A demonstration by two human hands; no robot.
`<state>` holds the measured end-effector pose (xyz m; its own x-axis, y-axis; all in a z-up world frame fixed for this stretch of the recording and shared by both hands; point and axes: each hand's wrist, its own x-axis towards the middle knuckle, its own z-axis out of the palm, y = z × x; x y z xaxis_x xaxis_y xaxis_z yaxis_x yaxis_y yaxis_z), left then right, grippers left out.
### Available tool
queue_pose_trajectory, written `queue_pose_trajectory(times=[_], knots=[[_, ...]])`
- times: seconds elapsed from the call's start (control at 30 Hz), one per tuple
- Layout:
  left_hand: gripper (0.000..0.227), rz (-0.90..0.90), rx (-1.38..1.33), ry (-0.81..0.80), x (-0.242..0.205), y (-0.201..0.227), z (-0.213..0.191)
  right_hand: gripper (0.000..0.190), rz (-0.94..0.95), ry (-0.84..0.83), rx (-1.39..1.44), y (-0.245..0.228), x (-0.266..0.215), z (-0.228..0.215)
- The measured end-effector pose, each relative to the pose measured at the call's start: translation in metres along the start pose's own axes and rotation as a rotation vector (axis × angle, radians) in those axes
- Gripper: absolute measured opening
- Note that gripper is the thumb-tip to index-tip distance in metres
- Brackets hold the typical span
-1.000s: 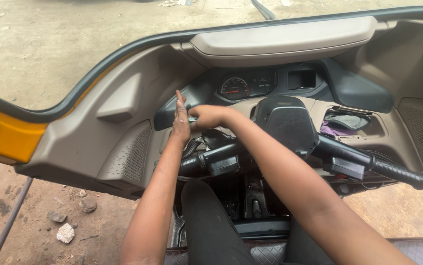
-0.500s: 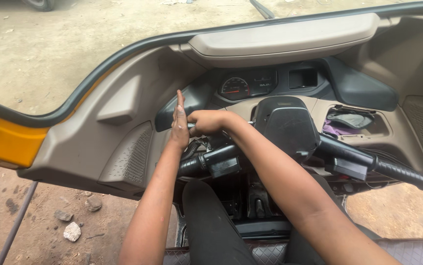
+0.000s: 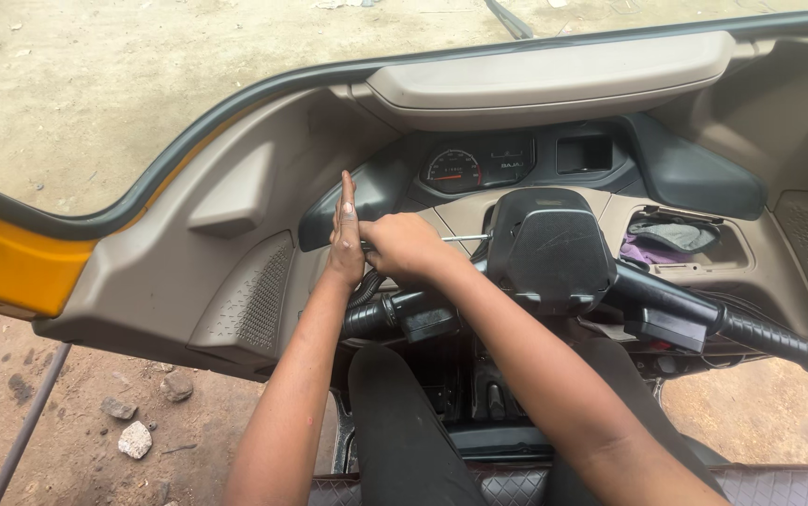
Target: The person uses a screwdriver to remove screws from the dashboard area of a vehicle, then removes a component and wipes it with a cloth.
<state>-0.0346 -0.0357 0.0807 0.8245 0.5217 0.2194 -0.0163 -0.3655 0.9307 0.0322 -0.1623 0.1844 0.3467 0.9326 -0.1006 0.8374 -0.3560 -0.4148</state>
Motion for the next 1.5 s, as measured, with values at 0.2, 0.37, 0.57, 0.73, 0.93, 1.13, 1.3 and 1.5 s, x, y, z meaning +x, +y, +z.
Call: queue_pose_trajectory(times=[0.2,0.37,0.57,0.73,0.93,1.13,1.3,1.5], knots=[[0.077,-0.149,0.048,0.003,0.007,-0.014,0.004,0.025,0.039,-0.460,0.605,0.072,0.062,0.029],[0.078,-0.127,0.165,0.021,0.011,-0.033,0.007,0.025,-0.013,-0.926,1.090,0.129,0.114,0.078],[0.073,-0.153,0.229,-0.050,0.019,-0.036,0.004,0.030,-0.027,-0.496,0.554,0.099,0.080,0.055],[0.070,-0.123,0.245,-0.039,0.017,-0.032,0.003,0.040,-0.055,-0.392,0.410,0.071,0.061,0.035],[0.070,-0.049,0.170,-0.029,0.009,-0.020,-0.001,0.042,-0.082,-0.237,0.282,0.051,0.040,0.024],[0.067,0.004,0.144,-0.012,0.002,-0.008,-0.002,0.032,-0.043,-0.177,0.092,0.022,0.019,0.007],[0.070,-0.047,0.181,-0.007,0.003,-0.008,0.000,0.034,0.021,-0.021,-0.093,0.007,0.005,0.011],[0.073,-0.058,0.094,0.037,0.007,-0.017,0.004,0.037,-0.375,-0.056,0.183,0.044,0.049,0.019]])
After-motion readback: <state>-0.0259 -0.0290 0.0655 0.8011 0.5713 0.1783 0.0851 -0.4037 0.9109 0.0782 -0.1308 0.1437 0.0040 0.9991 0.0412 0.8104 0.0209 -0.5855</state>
